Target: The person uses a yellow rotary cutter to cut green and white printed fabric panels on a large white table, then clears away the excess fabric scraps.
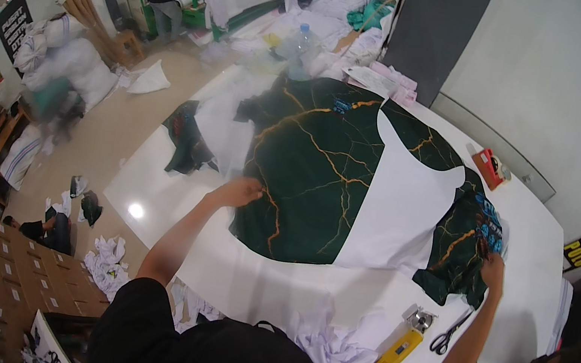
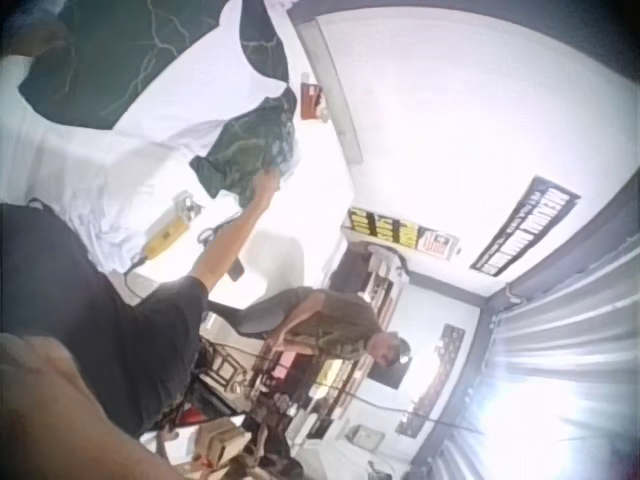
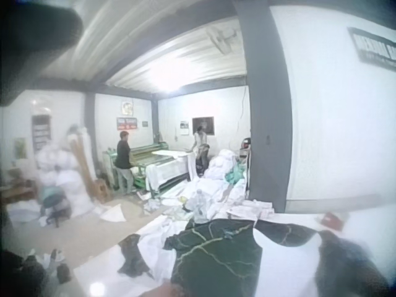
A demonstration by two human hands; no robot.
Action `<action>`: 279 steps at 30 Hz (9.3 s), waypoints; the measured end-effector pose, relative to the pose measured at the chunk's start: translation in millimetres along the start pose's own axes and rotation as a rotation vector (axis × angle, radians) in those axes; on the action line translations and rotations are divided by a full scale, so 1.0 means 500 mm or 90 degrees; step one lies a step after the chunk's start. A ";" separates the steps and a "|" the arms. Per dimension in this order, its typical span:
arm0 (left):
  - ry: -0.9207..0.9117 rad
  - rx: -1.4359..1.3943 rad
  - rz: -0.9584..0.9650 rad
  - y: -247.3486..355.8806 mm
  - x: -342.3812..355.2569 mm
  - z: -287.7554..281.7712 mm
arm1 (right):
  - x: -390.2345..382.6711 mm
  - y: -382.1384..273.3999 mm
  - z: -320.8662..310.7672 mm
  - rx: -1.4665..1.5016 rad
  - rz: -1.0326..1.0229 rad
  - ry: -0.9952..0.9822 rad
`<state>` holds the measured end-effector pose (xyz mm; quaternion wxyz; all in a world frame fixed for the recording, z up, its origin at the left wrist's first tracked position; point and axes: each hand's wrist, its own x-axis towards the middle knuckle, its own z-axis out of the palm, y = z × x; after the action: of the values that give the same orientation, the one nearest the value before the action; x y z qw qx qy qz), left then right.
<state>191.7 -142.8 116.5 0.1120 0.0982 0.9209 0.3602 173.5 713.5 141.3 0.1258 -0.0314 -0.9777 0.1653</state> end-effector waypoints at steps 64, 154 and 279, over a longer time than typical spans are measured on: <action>0.049 0.297 -0.219 -0.010 -0.183 0.237 | -0.573 -0.541 0.252 -0.045 -0.007 -0.160; -0.124 0.255 0.258 0.240 -0.265 0.494 | -0.721 -0.334 0.125 0.130 0.574 0.043; -0.106 0.223 -0.106 0.016 -0.195 0.263 | -0.319 -0.823 0.326 0.130 0.239 -0.159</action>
<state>322.0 -78.2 40.9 0.1986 0.0690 0.9619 0.1748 277.5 257.3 91.0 -0.0261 -0.1789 -0.9409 0.2863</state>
